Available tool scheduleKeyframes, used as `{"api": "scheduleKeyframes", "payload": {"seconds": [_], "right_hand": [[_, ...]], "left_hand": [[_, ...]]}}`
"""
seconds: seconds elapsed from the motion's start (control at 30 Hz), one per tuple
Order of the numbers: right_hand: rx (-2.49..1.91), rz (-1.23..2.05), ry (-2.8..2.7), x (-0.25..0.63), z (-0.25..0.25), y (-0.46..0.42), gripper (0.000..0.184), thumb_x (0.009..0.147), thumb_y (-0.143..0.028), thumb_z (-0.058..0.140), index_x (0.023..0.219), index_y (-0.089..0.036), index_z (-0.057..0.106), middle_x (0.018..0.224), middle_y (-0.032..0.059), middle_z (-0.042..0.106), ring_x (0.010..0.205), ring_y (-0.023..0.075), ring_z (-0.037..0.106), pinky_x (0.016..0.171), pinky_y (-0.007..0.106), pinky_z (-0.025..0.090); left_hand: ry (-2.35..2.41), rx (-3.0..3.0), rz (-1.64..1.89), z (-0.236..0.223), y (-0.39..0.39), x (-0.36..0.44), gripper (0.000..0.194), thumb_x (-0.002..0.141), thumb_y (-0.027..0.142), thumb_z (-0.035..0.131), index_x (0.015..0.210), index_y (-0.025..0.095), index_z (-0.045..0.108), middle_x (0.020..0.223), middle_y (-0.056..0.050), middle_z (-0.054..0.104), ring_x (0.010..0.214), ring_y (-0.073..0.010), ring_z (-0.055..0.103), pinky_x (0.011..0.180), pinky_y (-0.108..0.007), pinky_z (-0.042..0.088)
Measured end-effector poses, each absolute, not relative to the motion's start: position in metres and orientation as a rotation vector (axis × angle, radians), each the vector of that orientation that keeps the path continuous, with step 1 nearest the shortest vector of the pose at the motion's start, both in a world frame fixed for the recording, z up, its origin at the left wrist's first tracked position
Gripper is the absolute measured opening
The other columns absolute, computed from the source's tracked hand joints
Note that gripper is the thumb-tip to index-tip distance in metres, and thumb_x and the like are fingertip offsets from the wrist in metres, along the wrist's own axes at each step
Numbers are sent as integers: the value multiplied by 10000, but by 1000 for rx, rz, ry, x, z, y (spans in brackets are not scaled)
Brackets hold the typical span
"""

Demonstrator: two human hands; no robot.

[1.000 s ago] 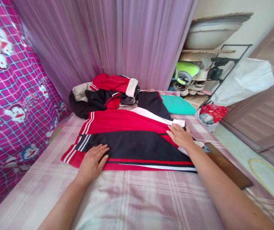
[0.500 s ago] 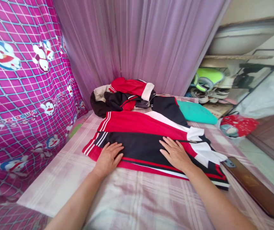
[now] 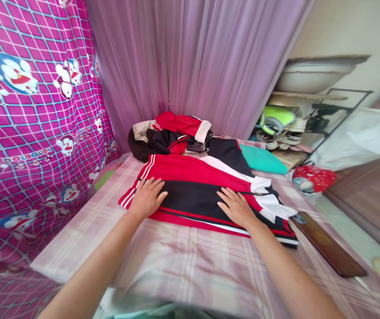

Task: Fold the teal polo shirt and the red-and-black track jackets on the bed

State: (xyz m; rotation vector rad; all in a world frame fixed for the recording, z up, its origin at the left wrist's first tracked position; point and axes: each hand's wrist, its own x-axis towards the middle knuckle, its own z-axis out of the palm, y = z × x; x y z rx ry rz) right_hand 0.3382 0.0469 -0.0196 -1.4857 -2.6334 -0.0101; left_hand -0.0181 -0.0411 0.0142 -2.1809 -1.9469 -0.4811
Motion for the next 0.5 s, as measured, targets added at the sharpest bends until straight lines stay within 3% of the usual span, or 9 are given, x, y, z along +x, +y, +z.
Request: {"api": "scheduleKeyframes", "payload": {"seconds": [0.17, 0.37, 0.5], "right_hand": [[-1551, 53, -2654, 332, -5, 41, 533, 1017, -455, 298, 1481, -247, 459, 1582, 84, 377, 1481, 245, 284, 1186, 548, 234], [-1631, 66, -2580, 322, 10, 24, 558, 1016, -481, 318, 1506, -235, 419, 1609, 109, 313, 1490, 261, 259, 1198, 567, 167], [-1618, 136, -2543, 328, 2, 13, 513, 1015, -449, 356, 1483, -262, 455, 1584, 90, 375, 1479, 244, 287, 1197, 534, 192]], "left_hand": [[-2122, -2134, -233, 2, -28, -41, 579, 962, 521, 396, 1423, 196, 527, 1522, -131, 472, 1425, -343, 387, 1135, -573, 327], [-2088, -2099, -255, -8, -28, -44, 570, 964, 532, 363, 1423, 236, 528, 1519, -104, 481, 1424, -321, 388, 1140, -538, 328], [-2114, -2109, -274, -6, -26, -45, 574, 954, 540, 373, 1423, 248, 527, 1522, -93, 479, 1422, -313, 389, 1143, -527, 325]]}}
